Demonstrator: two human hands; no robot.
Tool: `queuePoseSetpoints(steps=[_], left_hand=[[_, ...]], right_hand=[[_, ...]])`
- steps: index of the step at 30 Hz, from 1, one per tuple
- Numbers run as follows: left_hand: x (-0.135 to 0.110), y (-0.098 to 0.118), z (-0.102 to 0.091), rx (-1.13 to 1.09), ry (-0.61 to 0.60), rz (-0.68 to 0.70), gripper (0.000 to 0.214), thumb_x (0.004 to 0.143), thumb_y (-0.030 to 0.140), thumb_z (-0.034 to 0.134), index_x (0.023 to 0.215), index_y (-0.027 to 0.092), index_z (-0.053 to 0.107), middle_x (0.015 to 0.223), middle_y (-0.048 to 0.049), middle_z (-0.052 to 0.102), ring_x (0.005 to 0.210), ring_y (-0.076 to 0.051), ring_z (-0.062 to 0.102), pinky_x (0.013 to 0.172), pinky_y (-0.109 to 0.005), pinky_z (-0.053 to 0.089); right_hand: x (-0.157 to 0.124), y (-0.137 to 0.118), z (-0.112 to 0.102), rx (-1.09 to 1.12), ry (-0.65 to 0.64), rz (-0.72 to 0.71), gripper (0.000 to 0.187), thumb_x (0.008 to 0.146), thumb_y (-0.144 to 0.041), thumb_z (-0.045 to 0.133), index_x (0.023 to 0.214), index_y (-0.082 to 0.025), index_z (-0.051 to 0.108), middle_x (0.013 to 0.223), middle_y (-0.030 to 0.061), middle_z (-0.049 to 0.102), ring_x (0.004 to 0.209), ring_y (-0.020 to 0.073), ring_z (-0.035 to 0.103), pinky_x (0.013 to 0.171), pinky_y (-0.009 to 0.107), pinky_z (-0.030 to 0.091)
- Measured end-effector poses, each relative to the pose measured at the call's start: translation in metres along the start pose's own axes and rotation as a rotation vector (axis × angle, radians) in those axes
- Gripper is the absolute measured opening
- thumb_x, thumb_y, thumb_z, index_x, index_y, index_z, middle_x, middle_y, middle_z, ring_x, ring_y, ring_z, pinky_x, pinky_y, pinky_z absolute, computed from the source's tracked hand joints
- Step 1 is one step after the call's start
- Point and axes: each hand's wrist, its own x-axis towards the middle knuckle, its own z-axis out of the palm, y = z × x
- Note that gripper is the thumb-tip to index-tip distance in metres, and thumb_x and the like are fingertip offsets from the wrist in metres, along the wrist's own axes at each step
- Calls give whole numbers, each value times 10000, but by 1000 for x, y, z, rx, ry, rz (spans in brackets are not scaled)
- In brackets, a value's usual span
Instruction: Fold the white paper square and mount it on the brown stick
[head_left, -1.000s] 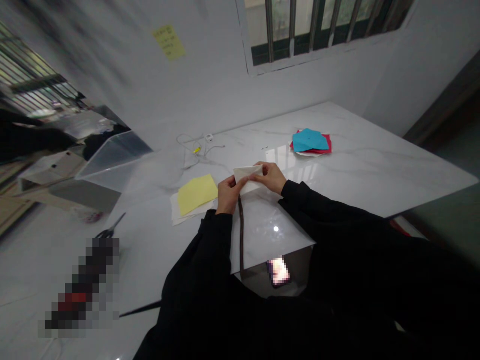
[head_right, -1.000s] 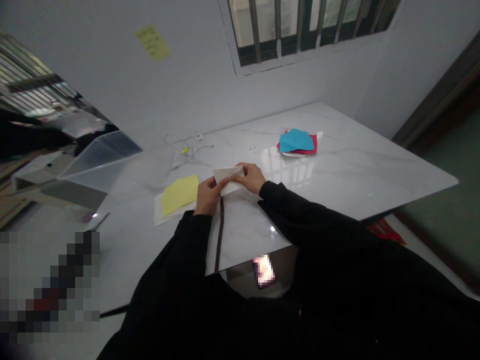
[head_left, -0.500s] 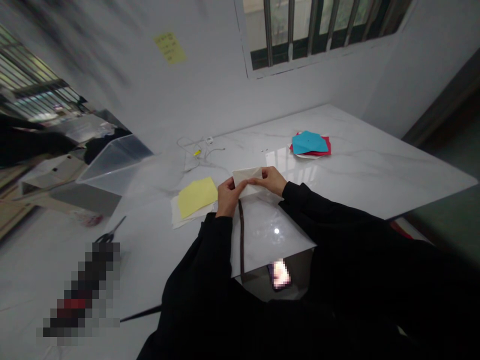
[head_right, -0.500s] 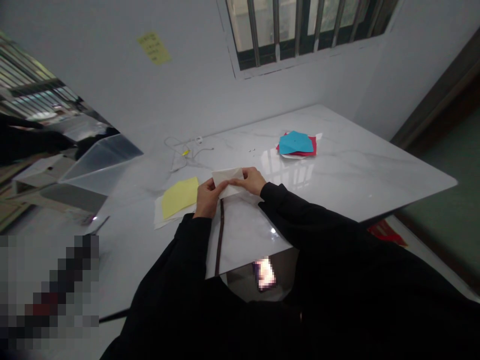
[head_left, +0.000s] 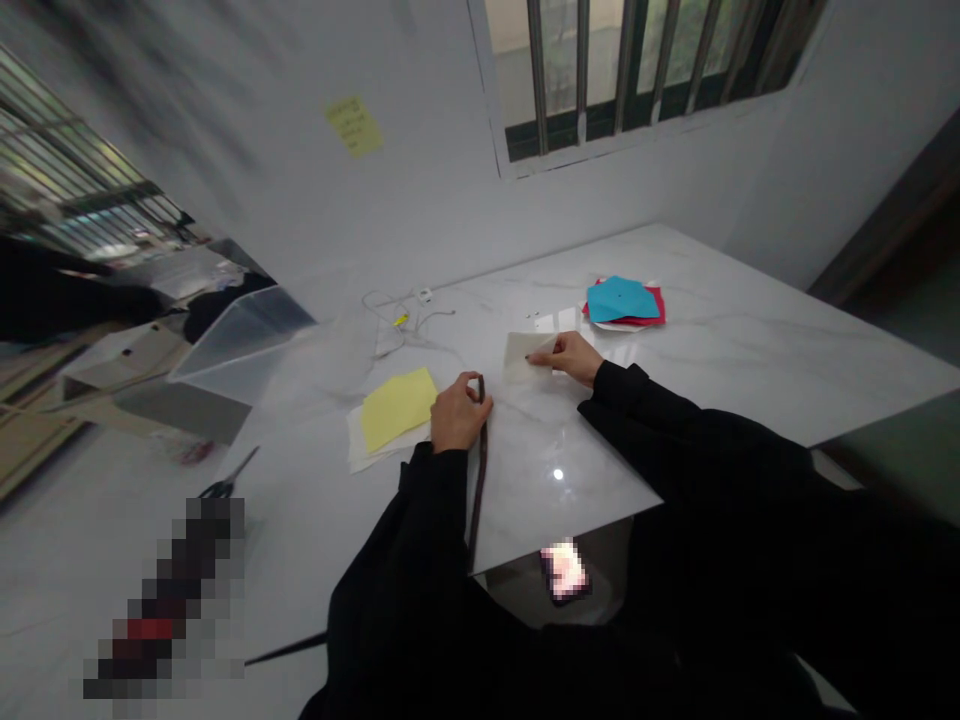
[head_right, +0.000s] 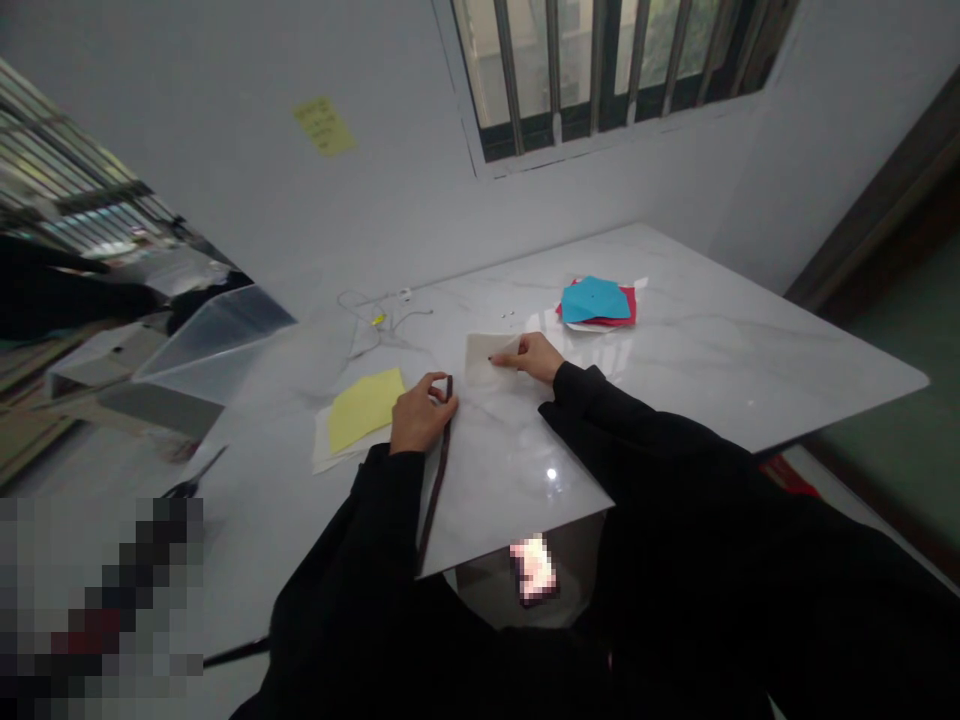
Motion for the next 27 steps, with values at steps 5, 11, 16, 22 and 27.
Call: queuePoseSetpoints(steps=[5,11,16,22,27], left_hand=[[5,1,-4,-548,-138,-141,437,783,352,762,1178,167,752,904,-69,775,775,-213,708,799,-346,534],[2,8,-8,-1013,-268,-169,560,673,471,887,1114,144,778,894,-72,758,701,-153,648,723,-311,533],[-3,14,-12,-1080,-345,-168,538,657,444,915,1088,150,785,838,-37,714,680,-128,609,673,-273,494],[-3,13,-11,-1093,-395,-139,505,687,422,899,1110,170,788,870,-33,717,682,-123,599,684,-282,496],[-2,12,-9,-1118,-433,-108,496,681,418,909,1099,177,796,869,-32,720,671,-116,596,673,-278,498]], right_hand=[[-2,-4,0,-237,-147,-112,365,614,-399,914,848,-148,791,845,53,778,767,193,704,749,313,565],[-9,-21,0,-548,-198,-382,237,759,-399,841,860,-185,824,880,55,788,832,205,711,801,317,525],[-14,-29,1,-661,-120,-518,172,794,-366,829,874,-213,833,893,52,786,839,204,700,810,319,505],[-15,-32,1,-658,-111,-622,159,844,-383,811,884,-230,830,911,52,783,893,214,692,864,341,515],[-14,-34,1,-680,-139,-656,159,869,-405,802,885,-249,829,902,55,778,928,221,680,894,355,519]])
